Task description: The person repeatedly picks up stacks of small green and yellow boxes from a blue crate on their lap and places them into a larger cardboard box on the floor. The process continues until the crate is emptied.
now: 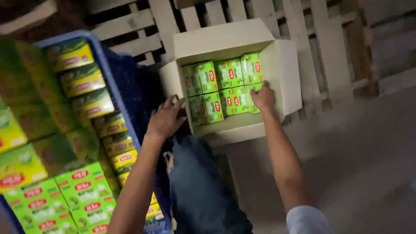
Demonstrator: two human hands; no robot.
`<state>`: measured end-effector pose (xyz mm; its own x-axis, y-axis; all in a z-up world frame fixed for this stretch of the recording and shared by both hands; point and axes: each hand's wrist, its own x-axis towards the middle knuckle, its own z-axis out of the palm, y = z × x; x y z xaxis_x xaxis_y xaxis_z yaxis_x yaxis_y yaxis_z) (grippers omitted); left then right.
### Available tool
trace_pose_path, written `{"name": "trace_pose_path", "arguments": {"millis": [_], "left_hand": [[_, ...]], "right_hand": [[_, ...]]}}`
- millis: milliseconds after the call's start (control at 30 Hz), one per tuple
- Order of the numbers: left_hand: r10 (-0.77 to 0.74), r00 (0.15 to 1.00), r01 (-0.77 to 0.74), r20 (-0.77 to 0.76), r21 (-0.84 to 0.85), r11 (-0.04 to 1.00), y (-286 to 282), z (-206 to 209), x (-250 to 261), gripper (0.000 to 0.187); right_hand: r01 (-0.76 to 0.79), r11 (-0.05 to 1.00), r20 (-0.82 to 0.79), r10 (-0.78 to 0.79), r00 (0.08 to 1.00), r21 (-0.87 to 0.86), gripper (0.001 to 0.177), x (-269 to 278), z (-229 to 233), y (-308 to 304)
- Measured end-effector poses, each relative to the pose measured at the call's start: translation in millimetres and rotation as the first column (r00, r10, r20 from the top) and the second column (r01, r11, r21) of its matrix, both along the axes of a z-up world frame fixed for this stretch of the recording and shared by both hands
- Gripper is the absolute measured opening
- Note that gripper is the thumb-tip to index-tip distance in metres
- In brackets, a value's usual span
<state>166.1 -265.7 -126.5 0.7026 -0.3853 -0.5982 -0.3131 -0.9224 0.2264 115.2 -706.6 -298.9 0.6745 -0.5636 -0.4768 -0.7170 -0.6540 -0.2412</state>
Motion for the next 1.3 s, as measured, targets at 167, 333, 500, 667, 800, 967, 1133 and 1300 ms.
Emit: {"name": "trace_pose_path", "arguments": {"millis": [167, 333, 500, 667, 800, 967, 1133, 1300], "left_hand": [[-0.008, 0.995, 0.008, -0.104, 0.002, 1.000, -15, 13, 10, 0.085], [0.015, 0.986, -0.019, -0.163, -0.022, 1.000, -14, 20, 9, 0.087], [0.011, 0.998, -0.018, -0.063, -0.108, 0.994, -11, 15, 7, 0.086], [-0.015, 1.000, 0.014, -0.007, -0.131, 0.991, -9, 2, -1, 0.089], [-0.030, 0.998, 0.037, 0.059, -0.115, 0.993, 1, -13, -3, 0.092], [-0.005, 1.000, 0.006, 0.007, -0.080, 0.997, -4, -10, -1, 0.089], [0.019, 1.000, -0.019, -0.003, -0.088, 0.996, -5, -5, 0, 0.090], [0.072, 0.996, -0.079, -0.054, -0.149, 0.986, -5, -8, 4, 0.083]], "right_hand": [[0.114, 0.993, -0.069, -0.115, 0.991, -0.029, 0.084, 29, -9, 16], [0.244, 0.968, -0.097, -0.248, 0.964, -0.059, 0.092, 63, 18, 56], [0.213, 0.966, -0.052, -0.223, 0.973, -0.148, 0.105, 76, 30, 84], [0.247, 0.954, -0.014, -0.253, 0.967, -0.172, 0.103, 70, 6, 72], [0.221, 0.904, 0.136, -0.182, 0.974, -0.366, 0.083, 63, -35, 56], [0.142, 0.905, 0.104, -0.109, 0.989, -0.401, 0.089, 58, -28, 63], [0.078, 0.967, 0.031, -0.073, 0.997, -0.241, 0.093, 61, 27, 79], [0.056, 0.998, 0.349, -0.052, 0.936, -0.002, 0.088, 50, 9, 73]]}}
